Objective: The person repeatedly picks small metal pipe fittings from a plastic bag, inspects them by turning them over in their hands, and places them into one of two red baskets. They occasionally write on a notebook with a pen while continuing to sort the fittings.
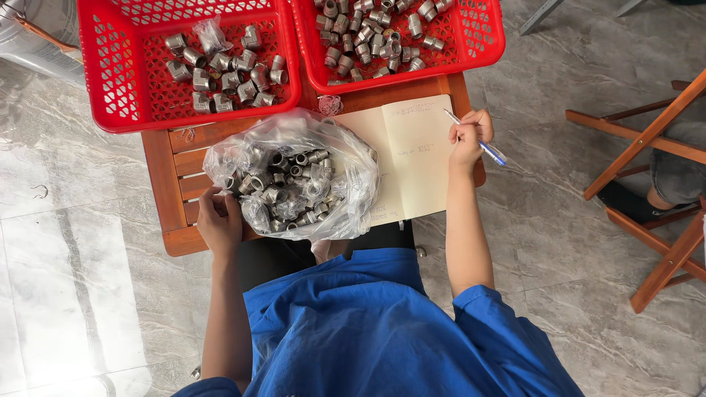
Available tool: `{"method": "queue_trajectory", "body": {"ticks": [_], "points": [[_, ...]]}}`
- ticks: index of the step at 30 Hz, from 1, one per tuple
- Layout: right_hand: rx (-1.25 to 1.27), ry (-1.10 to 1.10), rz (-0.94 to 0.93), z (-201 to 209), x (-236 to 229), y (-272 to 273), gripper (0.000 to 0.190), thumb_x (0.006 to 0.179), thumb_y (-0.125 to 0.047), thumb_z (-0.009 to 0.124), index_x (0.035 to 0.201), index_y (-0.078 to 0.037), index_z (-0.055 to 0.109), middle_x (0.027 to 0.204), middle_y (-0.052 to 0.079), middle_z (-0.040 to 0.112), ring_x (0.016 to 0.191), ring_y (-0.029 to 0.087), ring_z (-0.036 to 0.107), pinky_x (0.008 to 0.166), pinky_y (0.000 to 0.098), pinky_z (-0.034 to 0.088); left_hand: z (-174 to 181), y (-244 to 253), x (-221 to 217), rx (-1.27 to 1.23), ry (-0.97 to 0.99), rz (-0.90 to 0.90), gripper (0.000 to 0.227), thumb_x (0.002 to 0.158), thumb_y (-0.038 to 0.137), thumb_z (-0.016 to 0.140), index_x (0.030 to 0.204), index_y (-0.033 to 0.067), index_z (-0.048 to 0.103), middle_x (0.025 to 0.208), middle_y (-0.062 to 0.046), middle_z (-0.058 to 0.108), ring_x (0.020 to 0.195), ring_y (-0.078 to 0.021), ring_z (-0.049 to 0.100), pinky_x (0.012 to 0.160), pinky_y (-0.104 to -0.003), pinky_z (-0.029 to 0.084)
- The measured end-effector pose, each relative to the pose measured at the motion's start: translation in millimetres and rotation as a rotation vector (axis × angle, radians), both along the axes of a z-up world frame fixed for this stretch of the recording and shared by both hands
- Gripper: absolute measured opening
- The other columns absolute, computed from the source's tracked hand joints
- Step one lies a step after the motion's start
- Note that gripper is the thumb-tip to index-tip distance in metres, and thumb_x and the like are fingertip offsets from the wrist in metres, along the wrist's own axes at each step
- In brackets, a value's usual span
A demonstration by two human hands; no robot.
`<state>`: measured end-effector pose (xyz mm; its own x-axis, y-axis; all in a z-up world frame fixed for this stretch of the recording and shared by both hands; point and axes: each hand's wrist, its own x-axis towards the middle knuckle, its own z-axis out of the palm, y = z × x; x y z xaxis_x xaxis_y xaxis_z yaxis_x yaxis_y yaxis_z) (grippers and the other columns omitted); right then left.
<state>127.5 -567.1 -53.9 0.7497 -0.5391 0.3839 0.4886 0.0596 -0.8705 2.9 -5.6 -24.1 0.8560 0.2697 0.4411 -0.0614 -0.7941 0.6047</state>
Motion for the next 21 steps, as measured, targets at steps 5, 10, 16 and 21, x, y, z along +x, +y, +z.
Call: {"method": "queue_trajectory", "body": {"ticks": [5, 10, 16, 21], "points": [[0.038, 0.096, 0.013, 26, 0, 21, 0.011, 0.078, -0.001, 0.059, 0.076, -0.005, 0.049, 0.059, 0.009, 0.038, 0.039, 0.015, 0.046, 0.037, 0.0257, 0.029, 2, 0, 0, -0.014, -0.005, -0.018, 0.020, 0.104, 0.018, 0.070, 0.122, 0.0156, 0.061, 0.083, -0.001, 0.067, 0.070, -0.0271, 0.066, 0.066, -0.039, 0.053], [-0.013, 0.179, 0.020, 31, 3, 26, 0.010, 0.079, -0.001, 0.061, 0.078, -0.004, 0.052, 0.054, 0.008, 0.039, 0.038, 0.015, 0.046, 0.037, 0.0241, 0.028, -2, 2, 0, -0.011, -0.019, -0.019, 0.020, 0.104, 0.016, 0.070, 0.122, 0.0152, 0.062, 0.082, -0.001, 0.067, 0.069, -0.0266, 0.066, 0.066, -0.038, 0.054], [-0.036, 0.221, 0.025, 26, 4, 25, 0.009, 0.084, -0.003, 0.062, 0.084, -0.004, 0.053, 0.051, 0.009, 0.044, 0.039, 0.015, 0.046, 0.038, 0.0239, 0.030, -1, 3, 1, -0.003, -0.049, -0.043, 0.018, 0.105, 0.015, 0.070, 0.122, 0.0142, 0.062, 0.083, -0.002, 0.067, 0.069, -0.0255, 0.066, 0.065, -0.037, 0.054], [-0.066, 0.235, 0.022, 32, 4, 24, 0.011, 0.092, -0.005, 0.062, 0.093, -0.006, 0.051, 0.058, 0.008, 0.046, 0.045, 0.015, 0.051, 0.041, 0.0233, 0.036, -3, 2, 1, -0.009, -0.048, -0.036, 0.020, 0.105, 0.014, 0.071, 0.123, 0.0131, 0.063, 0.084, -0.003, 0.067, 0.070, -0.0260, 0.067, 0.064, -0.036, 0.055]]}}
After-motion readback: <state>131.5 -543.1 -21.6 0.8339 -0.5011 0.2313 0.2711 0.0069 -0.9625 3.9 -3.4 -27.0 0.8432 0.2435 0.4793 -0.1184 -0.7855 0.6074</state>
